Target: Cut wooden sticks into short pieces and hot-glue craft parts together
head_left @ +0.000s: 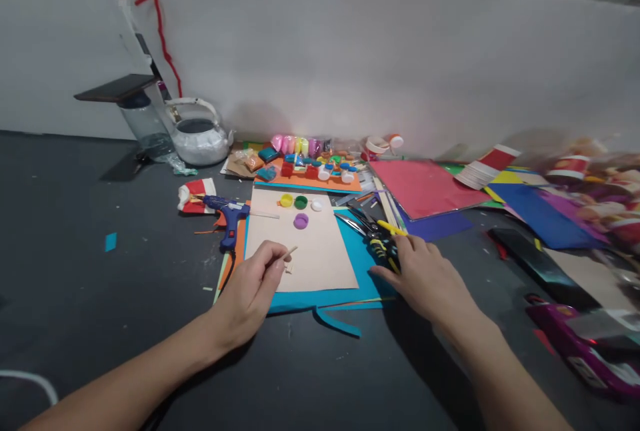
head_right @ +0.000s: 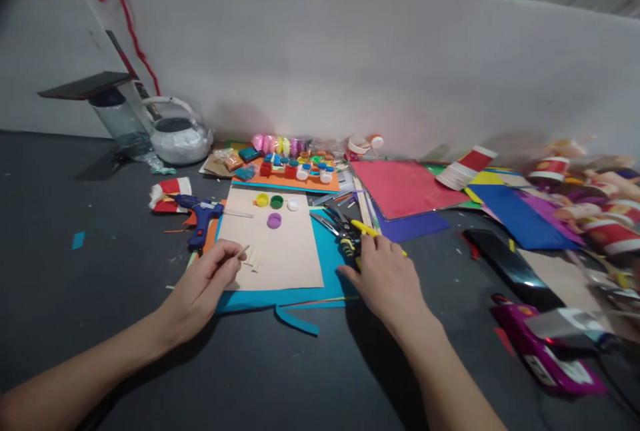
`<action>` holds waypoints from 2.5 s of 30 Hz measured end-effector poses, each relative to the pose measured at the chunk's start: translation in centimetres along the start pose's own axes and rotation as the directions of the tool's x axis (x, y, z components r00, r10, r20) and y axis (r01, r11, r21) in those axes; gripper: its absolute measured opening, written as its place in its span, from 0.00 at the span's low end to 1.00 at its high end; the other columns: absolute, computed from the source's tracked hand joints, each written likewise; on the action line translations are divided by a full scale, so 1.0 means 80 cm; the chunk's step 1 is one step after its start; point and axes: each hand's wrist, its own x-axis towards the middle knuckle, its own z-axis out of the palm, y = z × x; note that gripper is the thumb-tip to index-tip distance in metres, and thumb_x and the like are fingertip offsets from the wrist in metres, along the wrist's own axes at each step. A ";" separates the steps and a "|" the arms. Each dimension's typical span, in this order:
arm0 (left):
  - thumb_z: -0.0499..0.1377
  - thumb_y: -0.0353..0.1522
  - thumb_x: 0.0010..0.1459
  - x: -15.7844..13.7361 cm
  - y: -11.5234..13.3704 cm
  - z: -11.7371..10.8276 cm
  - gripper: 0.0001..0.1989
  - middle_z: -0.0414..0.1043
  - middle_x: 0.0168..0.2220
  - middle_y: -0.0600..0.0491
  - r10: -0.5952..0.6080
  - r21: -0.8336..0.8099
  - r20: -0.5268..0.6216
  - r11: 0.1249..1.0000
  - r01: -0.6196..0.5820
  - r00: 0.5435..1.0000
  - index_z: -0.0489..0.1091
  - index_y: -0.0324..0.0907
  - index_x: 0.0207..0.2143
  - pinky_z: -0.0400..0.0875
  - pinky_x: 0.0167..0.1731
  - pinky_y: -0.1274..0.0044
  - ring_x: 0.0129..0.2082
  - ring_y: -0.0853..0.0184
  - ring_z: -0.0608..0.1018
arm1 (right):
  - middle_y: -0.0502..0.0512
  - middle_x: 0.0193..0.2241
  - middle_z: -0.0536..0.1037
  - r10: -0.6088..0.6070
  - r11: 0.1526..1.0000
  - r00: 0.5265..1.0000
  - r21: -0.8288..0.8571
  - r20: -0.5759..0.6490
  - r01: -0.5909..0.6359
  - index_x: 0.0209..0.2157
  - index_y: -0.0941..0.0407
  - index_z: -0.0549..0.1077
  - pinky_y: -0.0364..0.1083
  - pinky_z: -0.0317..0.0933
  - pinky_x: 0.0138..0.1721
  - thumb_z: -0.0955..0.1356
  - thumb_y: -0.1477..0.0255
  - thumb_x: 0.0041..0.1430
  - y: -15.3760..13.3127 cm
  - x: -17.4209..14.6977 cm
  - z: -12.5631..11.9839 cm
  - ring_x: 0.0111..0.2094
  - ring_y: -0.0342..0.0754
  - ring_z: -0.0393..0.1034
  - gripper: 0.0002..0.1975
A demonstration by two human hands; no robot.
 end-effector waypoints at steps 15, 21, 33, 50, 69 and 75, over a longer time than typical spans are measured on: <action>0.45 0.35 0.65 0.014 0.004 -0.018 0.10 0.63 0.29 0.56 0.285 0.068 -0.125 0.958 -0.278 0.950 0.63 0.41 0.38 0.62 0.32 0.78 0.29 0.71 0.67 | 0.66 0.42 0.73 0.004 0.961 0.951 0.265 -0.309 0.082 0.34 0.60 0.72 0.52 0.62 0.37 0.60 0.67 0.60 0.016 0.001 0.012 0.40 0.58 0.69 0.13; 0.47 0.33 0.65 0.009 0.031 -0.014 0.08 0.66 0.35 0.54 0.374 0.125 -0.100 0.924 -0.361 0.922 0.63 0.41 0.40 0.62 0.35 0.78 0.32 0.70 0.68 | 0.57 0.45 0.76 0.230 0.489 0.875 0.828 -0.426 0.274 0.47 0.55 0.71 0.51 0.64 0.47 0.60 0.59 0.64 -0.002 -0.005 -0.025 0.46 0.53 0.70 0.18; 0.46 0.32 0.65 0.012 -0.005 -0.009 0.09 0.69 0.35 0.50 0.352 0.119 -0.183 0.935 -0.335 0.918 0.64 0.40 0.37 0.65 0.41 0.75 0.37 0.68 0.72 | 0.54 0.46 0.78 -0.254 -0.403 0.967 0.912 -0.029 -0.079 0.44 0.53 0.76 0.53 0.57 0.58 0.73 0.61 0.51 -0.084 -0.007 -0.030 0.52 0.54 0.69 0.19; 0.46 0.34 0.66 -0.002 0.003 -0.003 0.12 0.72 0.34 0.53 0.242 0.103 -0.158 0.968 -0.227 0.957 0.67 0.42 0.41 0.65 0.31 0.78 0.29 0.70 0.72 | 0.58 0.48 0.71 -0.236 0.013 0.964 0.991 -0.126 0.132 0.57 0.52 0.56 0.52 0.61 0.51 0.67 0.63 0.60 -0.093 -0.016 -0.007 0.50 0.53 0.67 0.26; 0.49 0.31 0.65 0.001 0.001 -0.006 0.13 0.75 0.37 0.52 0.294 0.046 -0.170 0.956 -0.290 0.941 0.73 0.42 0.39 0.69 0.38 0.76 0.36 0.68 0.75 | 0.59 0.43 0.71 -0.412 0.426 0.868 0.784 -0.276 0.451 0.48 0.57 0.64 0.51 0.61 0.44 0.66 0.77 0.51 -0.095 -0.040 -0.018 0.44 0.54 0.66 0.20; 0.49 0.30 0.64 0.000 0.000 -0.006 0.13 0.75 0.36 0.52 0.303 0.060 -0.167 0.953 -0.297 0.938 0.74 0.42 0.39 0.69 0.36 0.77 0.35 0.69 0.75 | 0.59 0.42 0.71 -0.414 0.440 0.867 0.773 -0.276 0.456 0.48 0.57 0.63 0.51 0.61 0.44 0.66 0.76 0.52 -0.093 -0.040 -0.018 0.44 0.54 0.66 0.19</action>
